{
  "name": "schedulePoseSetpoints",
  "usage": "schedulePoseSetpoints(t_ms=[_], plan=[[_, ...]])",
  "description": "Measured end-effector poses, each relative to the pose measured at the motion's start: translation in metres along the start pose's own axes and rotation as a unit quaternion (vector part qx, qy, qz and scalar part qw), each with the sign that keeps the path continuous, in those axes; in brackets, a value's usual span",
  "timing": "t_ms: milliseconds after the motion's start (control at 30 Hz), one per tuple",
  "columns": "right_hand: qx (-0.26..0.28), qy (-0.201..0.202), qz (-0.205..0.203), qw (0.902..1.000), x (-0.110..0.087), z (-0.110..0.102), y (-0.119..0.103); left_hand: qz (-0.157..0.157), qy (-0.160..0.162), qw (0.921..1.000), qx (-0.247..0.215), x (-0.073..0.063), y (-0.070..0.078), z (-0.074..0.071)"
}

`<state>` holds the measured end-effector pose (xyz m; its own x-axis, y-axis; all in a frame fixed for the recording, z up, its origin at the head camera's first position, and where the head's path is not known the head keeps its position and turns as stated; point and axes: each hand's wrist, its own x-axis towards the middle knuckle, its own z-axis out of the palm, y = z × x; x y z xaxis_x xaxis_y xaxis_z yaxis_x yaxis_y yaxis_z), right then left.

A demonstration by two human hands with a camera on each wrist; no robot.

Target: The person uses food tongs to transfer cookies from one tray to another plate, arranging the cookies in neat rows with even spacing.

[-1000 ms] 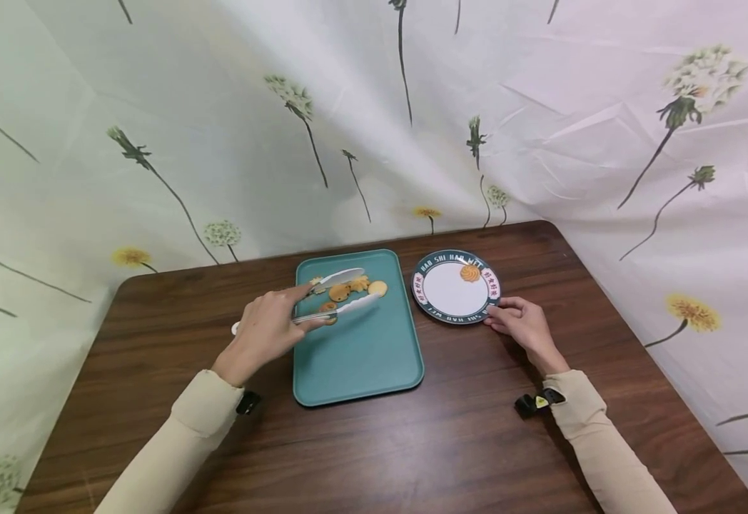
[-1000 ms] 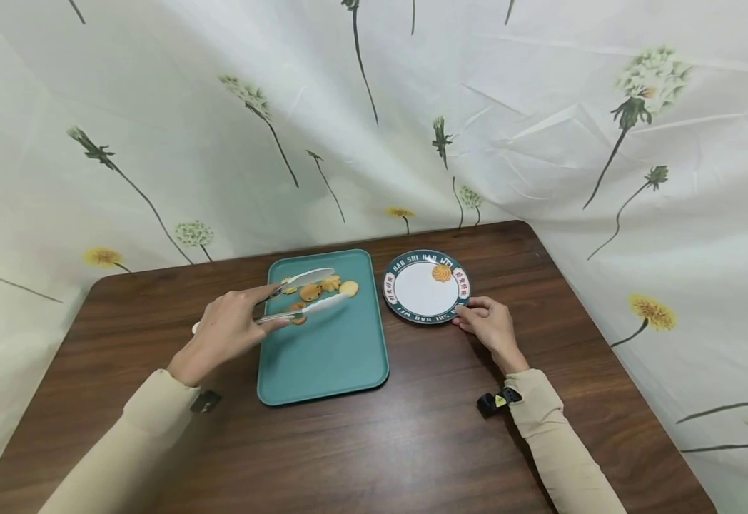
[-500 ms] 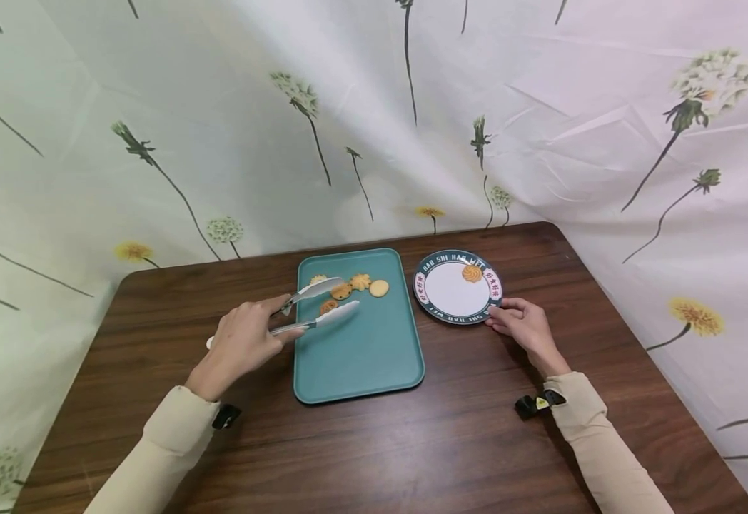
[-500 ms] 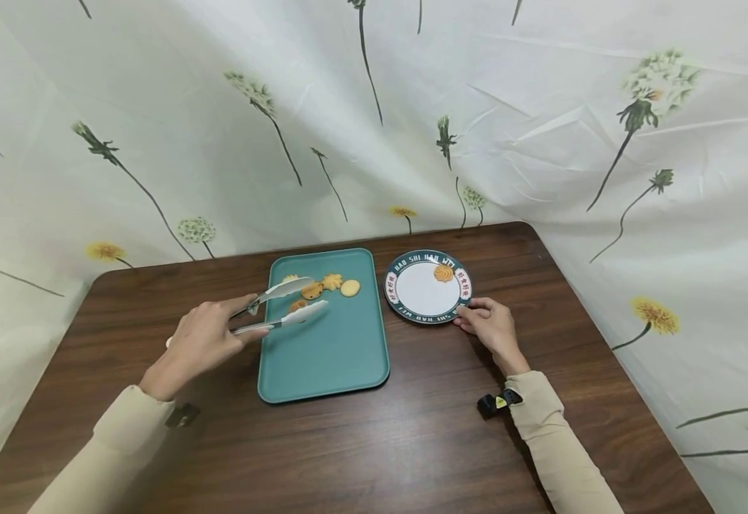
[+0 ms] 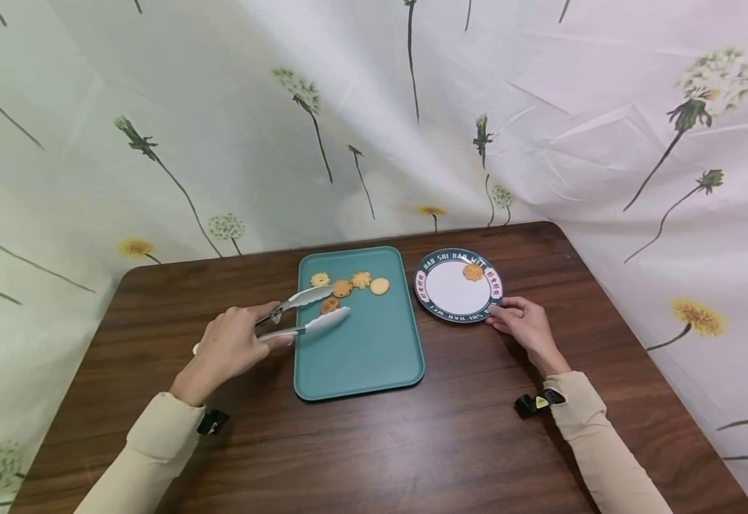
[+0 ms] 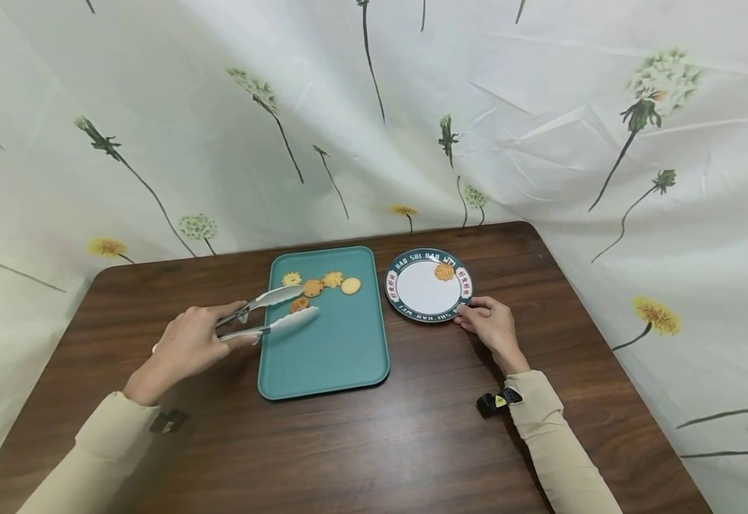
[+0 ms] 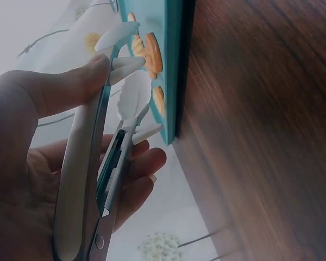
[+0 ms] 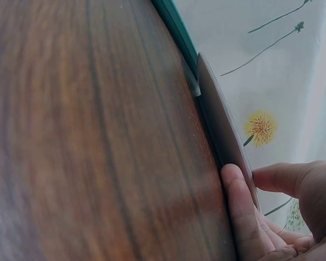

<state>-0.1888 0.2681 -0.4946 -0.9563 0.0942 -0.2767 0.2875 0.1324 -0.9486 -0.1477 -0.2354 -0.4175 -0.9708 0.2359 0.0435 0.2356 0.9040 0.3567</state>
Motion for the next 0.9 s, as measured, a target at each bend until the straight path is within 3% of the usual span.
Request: schedulePoseSetpoints(t_ms=[900], plan=[[0.016,-0.001,-0.011,0.9998,-0.0003,0.0009,0.0009,-0.001,-0.022,0.9996,0.016,-0.0046,-0.0016,-0.0059]])
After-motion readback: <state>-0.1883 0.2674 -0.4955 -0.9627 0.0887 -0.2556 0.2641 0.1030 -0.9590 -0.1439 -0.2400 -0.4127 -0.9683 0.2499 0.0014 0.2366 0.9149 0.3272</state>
